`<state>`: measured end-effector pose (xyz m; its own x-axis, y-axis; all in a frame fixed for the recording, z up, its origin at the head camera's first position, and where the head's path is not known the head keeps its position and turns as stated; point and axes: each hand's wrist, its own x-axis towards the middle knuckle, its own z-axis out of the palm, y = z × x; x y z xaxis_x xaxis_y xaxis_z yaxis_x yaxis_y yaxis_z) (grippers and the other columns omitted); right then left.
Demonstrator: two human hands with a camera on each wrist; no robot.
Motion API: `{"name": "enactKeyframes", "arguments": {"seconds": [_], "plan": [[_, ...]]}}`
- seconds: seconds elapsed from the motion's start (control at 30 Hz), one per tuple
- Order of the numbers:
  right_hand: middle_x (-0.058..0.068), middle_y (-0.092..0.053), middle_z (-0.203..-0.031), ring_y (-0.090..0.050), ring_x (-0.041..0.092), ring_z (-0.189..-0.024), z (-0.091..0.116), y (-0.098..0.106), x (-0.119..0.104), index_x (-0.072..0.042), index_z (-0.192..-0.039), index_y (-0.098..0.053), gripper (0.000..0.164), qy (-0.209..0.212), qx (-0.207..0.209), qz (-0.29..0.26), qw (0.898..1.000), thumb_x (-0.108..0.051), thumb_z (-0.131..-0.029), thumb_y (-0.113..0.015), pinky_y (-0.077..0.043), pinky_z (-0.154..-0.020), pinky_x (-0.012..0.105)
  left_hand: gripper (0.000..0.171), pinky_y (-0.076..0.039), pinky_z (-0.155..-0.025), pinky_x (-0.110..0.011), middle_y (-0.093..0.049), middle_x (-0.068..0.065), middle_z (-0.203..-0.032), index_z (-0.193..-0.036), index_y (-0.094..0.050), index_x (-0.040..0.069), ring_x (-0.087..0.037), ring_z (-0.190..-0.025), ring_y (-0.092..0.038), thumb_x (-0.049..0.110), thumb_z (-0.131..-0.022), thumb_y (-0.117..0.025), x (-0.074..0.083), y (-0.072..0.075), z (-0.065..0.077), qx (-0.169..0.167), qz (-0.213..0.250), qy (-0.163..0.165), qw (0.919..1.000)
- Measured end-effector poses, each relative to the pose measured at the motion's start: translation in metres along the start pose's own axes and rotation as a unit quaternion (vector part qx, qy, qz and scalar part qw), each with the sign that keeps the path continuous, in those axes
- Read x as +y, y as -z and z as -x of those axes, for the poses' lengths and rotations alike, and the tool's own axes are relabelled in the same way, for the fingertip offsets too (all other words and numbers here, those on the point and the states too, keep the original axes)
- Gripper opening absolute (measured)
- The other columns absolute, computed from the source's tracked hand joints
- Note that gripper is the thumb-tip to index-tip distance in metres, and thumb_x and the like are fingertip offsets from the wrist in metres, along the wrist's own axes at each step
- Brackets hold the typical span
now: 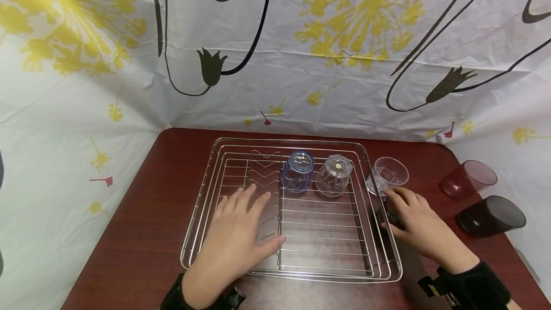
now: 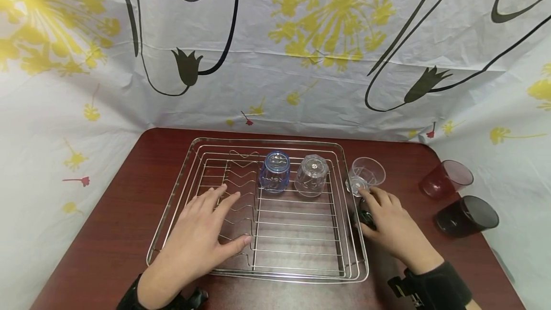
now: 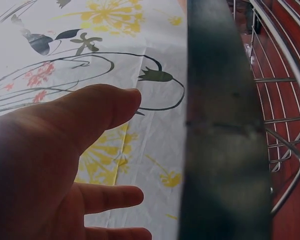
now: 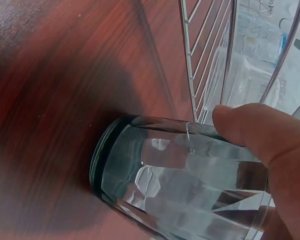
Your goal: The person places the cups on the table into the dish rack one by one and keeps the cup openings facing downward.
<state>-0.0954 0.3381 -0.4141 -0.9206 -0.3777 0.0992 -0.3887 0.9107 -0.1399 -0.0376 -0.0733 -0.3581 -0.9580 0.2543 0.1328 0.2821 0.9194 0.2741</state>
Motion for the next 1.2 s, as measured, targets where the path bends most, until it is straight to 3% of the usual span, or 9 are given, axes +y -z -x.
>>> {"name": "enactKeyframes", "arguments": {"seconds": [0.33,0.63,0.9,1.0,1.1,1.2], "plan": [[0.026,-0.048,-0.129,-0.047,0.052,-0.111,0.004,0.004,0.0,-0.003,-0.141,-0.048,0.079,0.006,0.02,0.007,1.0,-0.033,-0.079,-0.085,-0.042,-0.088,0.066,0.085,-0.031,-0.114,-0.063,-0.044,-0.013,-0.154,-0.147,-0.05,0.022,-0.039,-0.14,-0.042,0.073,-0.08,-0.065,0.001,0.001,0.0,0.004,0.003,-0.001,1.0],[0.022,-0.051,-0.124,-0.049,0.05,-0.106,0.007,0.022,0.002,-0.008,-0.14,-0.051,0.079,-0.002,0.032,0.009,0.999,-0.035,-0.075,-0.087,-0.044,-0.083,0.064,0.084,-0.03,-0.114,-0.063,-0.044,-0.012,-0.154,-0.147,-0.05,0.023,-0.038,-0.141,-0.042,0.072,-0.08,-0.065,0.002,0.001,-0.001,0.007,0.011,0.001,0.9999],[0.021,-0.051,-0.126,-0.049,0.046,-0.109,0.013,0.041,0.002,-0.009,-0.141,-0.052,0.078,-0.014,0.03,0.006,0.999,-0.042,-0.078,-0.084,-0.041,-0.086,0.06,0.085,-0.029,-0.115,-0.063,-0.042,-0.012,-0.155,-0.148,-0.049,0.024,-0.038,-0.142,-0.04,0.072,-0.08,-0.065,0.004,0.003,-0.002,-0.002,0.016,0.003,0.9999],[0.021,-0.052,-0.124,-0.049,0.046,-0.108,0.015,0.047,0.004,-0.008,-0.139,-0.054,0.078,-0.007,0.044,0.008,0.999,-0.041,-0.076,-0.086,-0.039,-0.088,0.06,0.085,-0.028,-0.115,-0.063,-0.042,-0.012,-0.156,-0.148,-0.048,0.024,-0.038,-0.142,-0.04,0.073,-0.08,-0.065,0.004,0.003,-0.002,-0.005,0.016,0.001,0.9999],[0.022,-0.053,-0.123,-0.05,0.045,-0.11,0.016,0.052,0.004,-0.006,-0.138,-0.055,0.079,0.007,0.057,0.003,0.998,-0.038,-0.074,-0.087,-0.032,-0.099,0.062,0.085,-0.029,-0.115,-0.062,-0.042,-0.012,-0.156,-0.148,-0.048,0.025,-0.038,-0.142,-0.04,0.073,-0.08,-0.064,0.005,0.002,-0.002,-0.009,0.015,0.0,0.9999],[0.02,-0.053,-0.124,-0.05,0.043,-0.111,0.017,0.058,0.002,-0.006,-0.138,-0.055,0.079,0.011,0.066,0.004,0.998,-0.037,-0.073,-0.087,-0.032,-0.099,0.06,0.085,-0.028,-0.115,-0.062,-0.042,-0.012,-0.155,-0.148,-0.048,0.025,-0.039,-0.141,-0.04,0.073,-0.081,-0.063,0.005,0.002,-0.002,-0.01,0.013,-0.002,0.9999]]}}
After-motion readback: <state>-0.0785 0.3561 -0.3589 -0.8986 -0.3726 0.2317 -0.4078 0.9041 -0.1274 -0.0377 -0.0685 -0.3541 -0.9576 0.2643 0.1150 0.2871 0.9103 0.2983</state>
